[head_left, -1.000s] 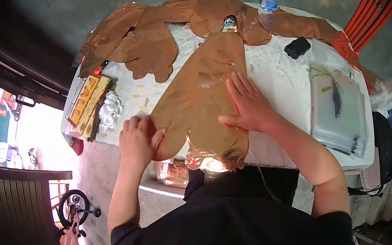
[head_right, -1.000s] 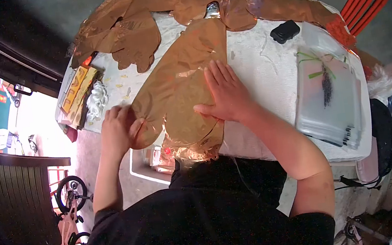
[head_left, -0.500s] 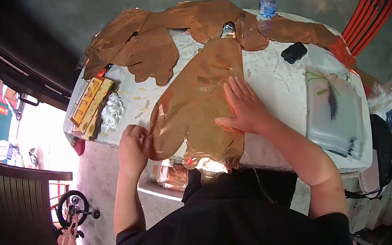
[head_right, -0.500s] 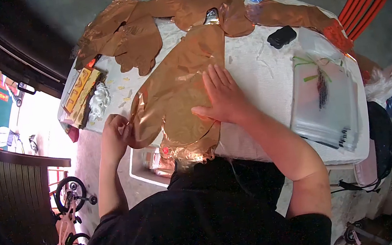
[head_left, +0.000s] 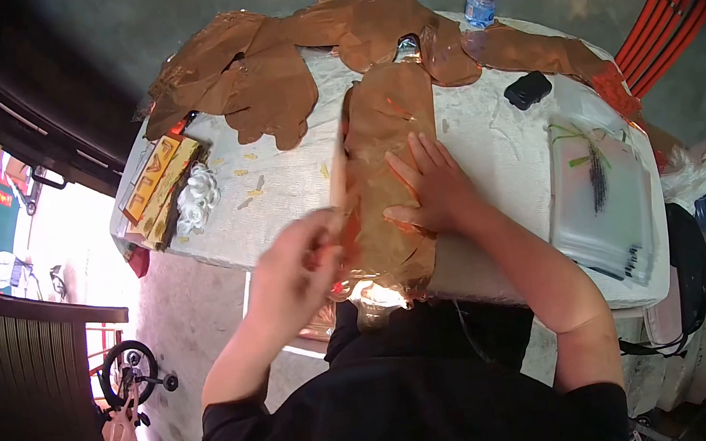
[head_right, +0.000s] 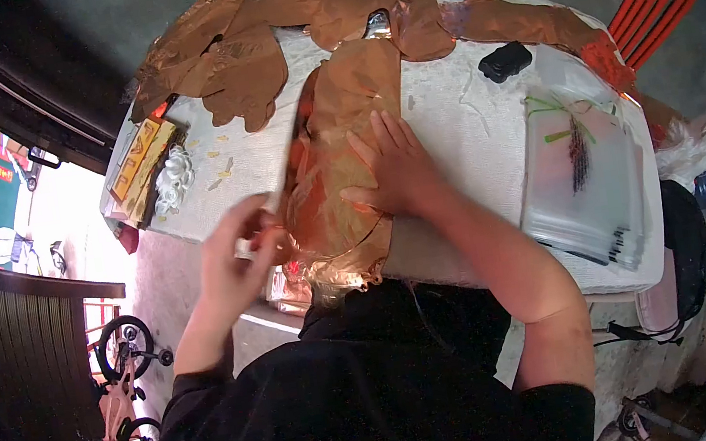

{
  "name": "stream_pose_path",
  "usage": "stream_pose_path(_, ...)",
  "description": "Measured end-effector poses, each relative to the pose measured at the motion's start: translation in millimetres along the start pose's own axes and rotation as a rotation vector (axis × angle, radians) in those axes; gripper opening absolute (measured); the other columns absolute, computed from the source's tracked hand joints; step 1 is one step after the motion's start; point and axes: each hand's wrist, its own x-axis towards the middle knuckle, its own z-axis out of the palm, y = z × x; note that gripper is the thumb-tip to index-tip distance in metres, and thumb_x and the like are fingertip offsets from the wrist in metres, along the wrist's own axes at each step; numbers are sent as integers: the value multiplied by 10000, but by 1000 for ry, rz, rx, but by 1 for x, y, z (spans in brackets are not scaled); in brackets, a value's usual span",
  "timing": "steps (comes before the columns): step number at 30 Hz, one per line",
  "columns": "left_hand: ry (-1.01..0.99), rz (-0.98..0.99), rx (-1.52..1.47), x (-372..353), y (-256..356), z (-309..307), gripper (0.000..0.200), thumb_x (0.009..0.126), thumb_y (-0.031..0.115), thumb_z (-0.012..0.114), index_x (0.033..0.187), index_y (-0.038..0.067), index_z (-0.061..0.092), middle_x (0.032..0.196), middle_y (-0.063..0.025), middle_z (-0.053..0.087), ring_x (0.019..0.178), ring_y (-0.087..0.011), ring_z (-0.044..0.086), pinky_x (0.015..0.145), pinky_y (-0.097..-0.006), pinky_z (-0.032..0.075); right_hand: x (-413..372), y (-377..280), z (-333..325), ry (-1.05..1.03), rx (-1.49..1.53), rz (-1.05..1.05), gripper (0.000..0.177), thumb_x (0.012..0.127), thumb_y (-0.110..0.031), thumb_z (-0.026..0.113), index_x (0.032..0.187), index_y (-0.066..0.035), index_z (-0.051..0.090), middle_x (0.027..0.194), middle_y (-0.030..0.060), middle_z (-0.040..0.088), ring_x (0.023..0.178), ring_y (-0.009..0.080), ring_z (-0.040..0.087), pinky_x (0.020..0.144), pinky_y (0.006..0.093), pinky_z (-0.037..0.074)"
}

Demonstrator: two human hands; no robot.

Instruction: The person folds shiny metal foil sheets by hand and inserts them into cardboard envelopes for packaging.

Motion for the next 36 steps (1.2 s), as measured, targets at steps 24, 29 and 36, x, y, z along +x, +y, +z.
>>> stream_pose_path(24, -221, 155, 36, 62, -98, 38, 381, 872, 127, 628, 1229, 14, 553, 1282, -170, 531, 1177, -305, 511, 985, -384, 422, 0, 8, 11, 105, -91, -106, 560, 863, -283, 514, 1359, -36, 436, 1490, 260, 225, 1395, 392, 206, 1144, 475, 160)
stream_pose_path(29, -468, 364, 336, 72, -104, 48, 671, 923, 446, 522, 1424, 35, 351, 1487, -189, 305, 1412, -305, 226, 1151, -447, 170, 1, 27, 31, 139, -223, -151, 578, 868, -209, 502, 1382, 17, 363, 1514, 214, 194, 1415, 339, 190, 1149, 439, 186)
stream_pose_path(36, -558, 394, 405, 77, -103, 49, 773, 900, 531, 499, 1488, 112, 224, 1526, -156, 235, 1431, -305, 169, 1159, -472, 109, 3, 24, 29, 96, -294, -113, 578, 881, -185, 473, 1400, 33, 337, 1515, 202, 207, 1413, 324, 206, 1158, 429, 173)
